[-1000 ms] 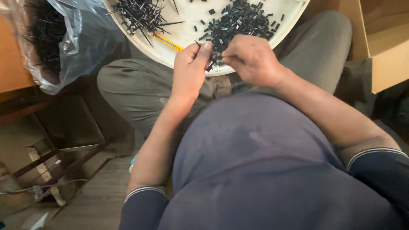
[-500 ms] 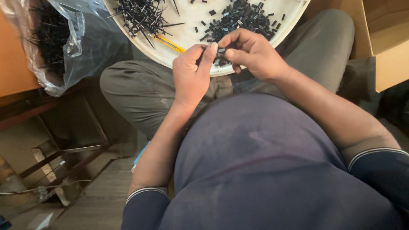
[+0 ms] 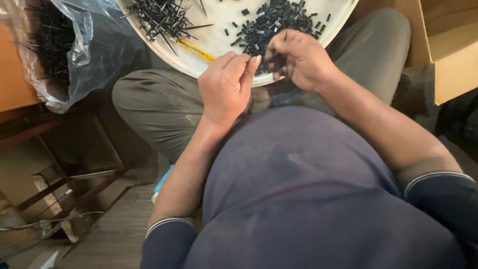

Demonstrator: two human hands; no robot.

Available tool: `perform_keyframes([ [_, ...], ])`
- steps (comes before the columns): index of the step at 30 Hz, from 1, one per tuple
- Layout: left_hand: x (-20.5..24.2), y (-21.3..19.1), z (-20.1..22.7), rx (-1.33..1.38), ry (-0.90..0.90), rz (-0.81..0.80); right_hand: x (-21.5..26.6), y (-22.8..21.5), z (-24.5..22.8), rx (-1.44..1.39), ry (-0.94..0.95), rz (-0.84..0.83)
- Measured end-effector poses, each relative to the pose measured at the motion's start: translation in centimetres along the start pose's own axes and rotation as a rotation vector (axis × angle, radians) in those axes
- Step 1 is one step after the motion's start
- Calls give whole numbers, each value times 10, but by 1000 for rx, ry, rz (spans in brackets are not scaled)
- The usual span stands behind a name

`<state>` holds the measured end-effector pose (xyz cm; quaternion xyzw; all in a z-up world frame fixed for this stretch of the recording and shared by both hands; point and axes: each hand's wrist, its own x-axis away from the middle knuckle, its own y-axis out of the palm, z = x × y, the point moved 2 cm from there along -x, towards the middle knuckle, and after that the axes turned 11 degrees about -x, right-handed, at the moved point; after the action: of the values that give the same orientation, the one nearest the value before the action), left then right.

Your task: The person sits cross-legged on the floor and repeatedly picks up nails and small black plastic pieces from a white basin. They insert the plastic pieces onto the nails by hand and place the assembled units into a cardboard box to the right.

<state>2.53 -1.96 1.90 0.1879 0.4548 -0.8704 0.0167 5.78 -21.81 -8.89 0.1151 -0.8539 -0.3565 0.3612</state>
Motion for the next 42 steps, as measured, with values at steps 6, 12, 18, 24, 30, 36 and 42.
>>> perform_keyframes([
  [6, 11, 12, -8, 3, -28, -21, 9, 17, 10, 343, 99, -66],
  [12, 29, 56, -44, 154, -540, -271, 26, 49, -13, 1341, -717, -226],
  [18, 44, 71, -84, 1040, -1121, -74, 11, 26, -35, 1529, -870, -12],
  [24, 43, 53, -70, 1391, -968, -73, -4, -21, -100, 1644, -1029, 185],
  [30, 43, 54, -63, 1430, -852, -157, -4, -70, -137, 1886, -1015, 366],
  [36, 24, 50, -56, 1264, -886, -443, 8, -22, -116, 1836, -988, 203],
  [42, -8, 45, -54, 1085, -764, -372, 47, 56, -72, 1595, -1100, -208],
])
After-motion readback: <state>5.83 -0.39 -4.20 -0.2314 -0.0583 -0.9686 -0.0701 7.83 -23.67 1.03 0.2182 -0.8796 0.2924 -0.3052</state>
